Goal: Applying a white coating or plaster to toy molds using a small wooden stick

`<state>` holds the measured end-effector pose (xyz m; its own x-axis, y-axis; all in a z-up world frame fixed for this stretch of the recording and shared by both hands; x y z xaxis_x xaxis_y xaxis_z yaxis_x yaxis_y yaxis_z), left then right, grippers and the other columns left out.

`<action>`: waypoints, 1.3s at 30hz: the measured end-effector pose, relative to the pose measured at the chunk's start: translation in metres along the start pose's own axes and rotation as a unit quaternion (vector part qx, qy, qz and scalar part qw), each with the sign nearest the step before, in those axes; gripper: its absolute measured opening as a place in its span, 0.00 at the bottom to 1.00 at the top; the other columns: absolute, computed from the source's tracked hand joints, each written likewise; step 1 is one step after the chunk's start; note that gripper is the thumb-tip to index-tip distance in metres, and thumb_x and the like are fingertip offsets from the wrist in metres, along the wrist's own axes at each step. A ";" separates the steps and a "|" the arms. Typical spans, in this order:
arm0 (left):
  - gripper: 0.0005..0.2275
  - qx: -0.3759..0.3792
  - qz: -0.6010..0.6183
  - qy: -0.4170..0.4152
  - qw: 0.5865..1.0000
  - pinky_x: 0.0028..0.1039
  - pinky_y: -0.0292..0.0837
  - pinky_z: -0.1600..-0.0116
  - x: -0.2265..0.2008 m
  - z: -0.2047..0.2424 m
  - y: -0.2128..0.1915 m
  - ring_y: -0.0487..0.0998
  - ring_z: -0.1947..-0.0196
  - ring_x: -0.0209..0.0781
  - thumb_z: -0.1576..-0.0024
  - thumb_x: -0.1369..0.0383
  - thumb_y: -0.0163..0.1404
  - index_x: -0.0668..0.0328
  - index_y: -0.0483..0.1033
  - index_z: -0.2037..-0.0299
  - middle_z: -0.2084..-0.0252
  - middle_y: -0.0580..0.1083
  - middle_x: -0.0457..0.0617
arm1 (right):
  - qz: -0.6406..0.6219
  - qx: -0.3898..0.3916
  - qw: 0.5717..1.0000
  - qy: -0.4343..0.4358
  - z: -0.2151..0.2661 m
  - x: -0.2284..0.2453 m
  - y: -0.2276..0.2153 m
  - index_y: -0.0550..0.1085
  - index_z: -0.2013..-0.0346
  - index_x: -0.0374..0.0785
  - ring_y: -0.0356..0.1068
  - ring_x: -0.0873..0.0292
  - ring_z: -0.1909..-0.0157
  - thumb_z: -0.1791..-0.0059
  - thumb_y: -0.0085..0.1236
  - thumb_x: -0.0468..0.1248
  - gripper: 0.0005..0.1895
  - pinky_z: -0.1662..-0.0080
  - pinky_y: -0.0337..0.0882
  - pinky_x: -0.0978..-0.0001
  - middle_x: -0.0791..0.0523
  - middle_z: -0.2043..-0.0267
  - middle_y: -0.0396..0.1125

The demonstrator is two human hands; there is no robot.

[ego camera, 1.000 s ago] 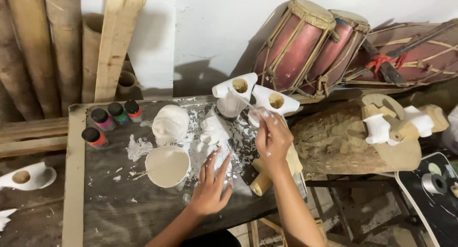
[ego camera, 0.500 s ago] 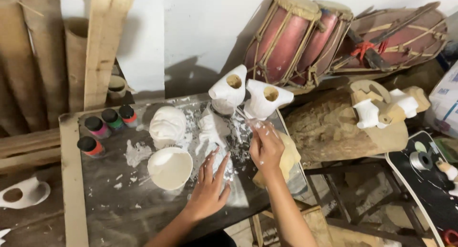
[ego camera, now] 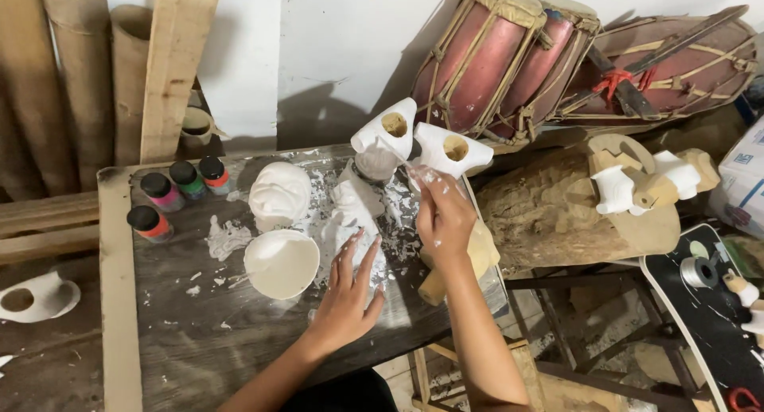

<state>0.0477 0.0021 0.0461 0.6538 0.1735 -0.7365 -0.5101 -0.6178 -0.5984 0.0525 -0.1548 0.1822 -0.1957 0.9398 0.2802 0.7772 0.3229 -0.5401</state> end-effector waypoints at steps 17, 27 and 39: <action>0.34 -0.088 0.021 -0.014 0.996 0.57 0.47 0.25 -0.007 -0.015 -0.004 0.44 0.23 0.66 0.39 0.69 0.47 0.63 0.42 0.23 0.24 0.42 0.65 | -0.058 -0.011 0.997 -0.045 -0.018 0.004 -0.012 0.77 0.55 0.29 0.76 0.49 0.53 0.46 0.42 0.19 0.14 0.52 0.75 0.61 0.48 0.55 0.74; 0.33 -0.248 0.044 0.003 0.968 0.55 0.43 0.26 -0.003 -0.057 -0.017 0.49 0.26 0.73 0.42 0.76 0.47 0.76 0.48 0.26 0.27 0.49 0.73 | -0.037 -0.061 0.997 -0.030 0.002 0.005 -0.006 0.80 0.64 0.28 0.76 0.40 0.65 0.50 0.55 0.24 0.06 0.61 0.75 0.54 0.44 0.67 0.75; 0.29 -0.299 0.220 -0.025 0.928 0.60 0.23 0.25 -0.013 -0.110 -0.030 0.36 0.22 0.72 0.30 0.67 0.26 0.74 0.26 0.24 0.21 0.35 0.70 | -0.053 -0.068 0.996 -0.026 0.027 -0.009 -0.019 0.82 0.63 0.29 0.78 0.45 0.61 0.50 0.53 0.23 0.09 0.57 0.78 0.56 0.47 0.63 0.78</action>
<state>0.1156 -0.0659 0.1083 0.4219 -0.1700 -0.8905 -0.3110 -0.9498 0.0340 0.0228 -0.1662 0.1685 -0.3082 0.9071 0.2868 0.8243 0.4051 -0.3955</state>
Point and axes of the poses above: each hand's wrist, its own z-axis away from the middle knuckle, its own y-axis out of the palm, x = y × z, the point moved 5 cm from there along -z, towards the middle knuckle
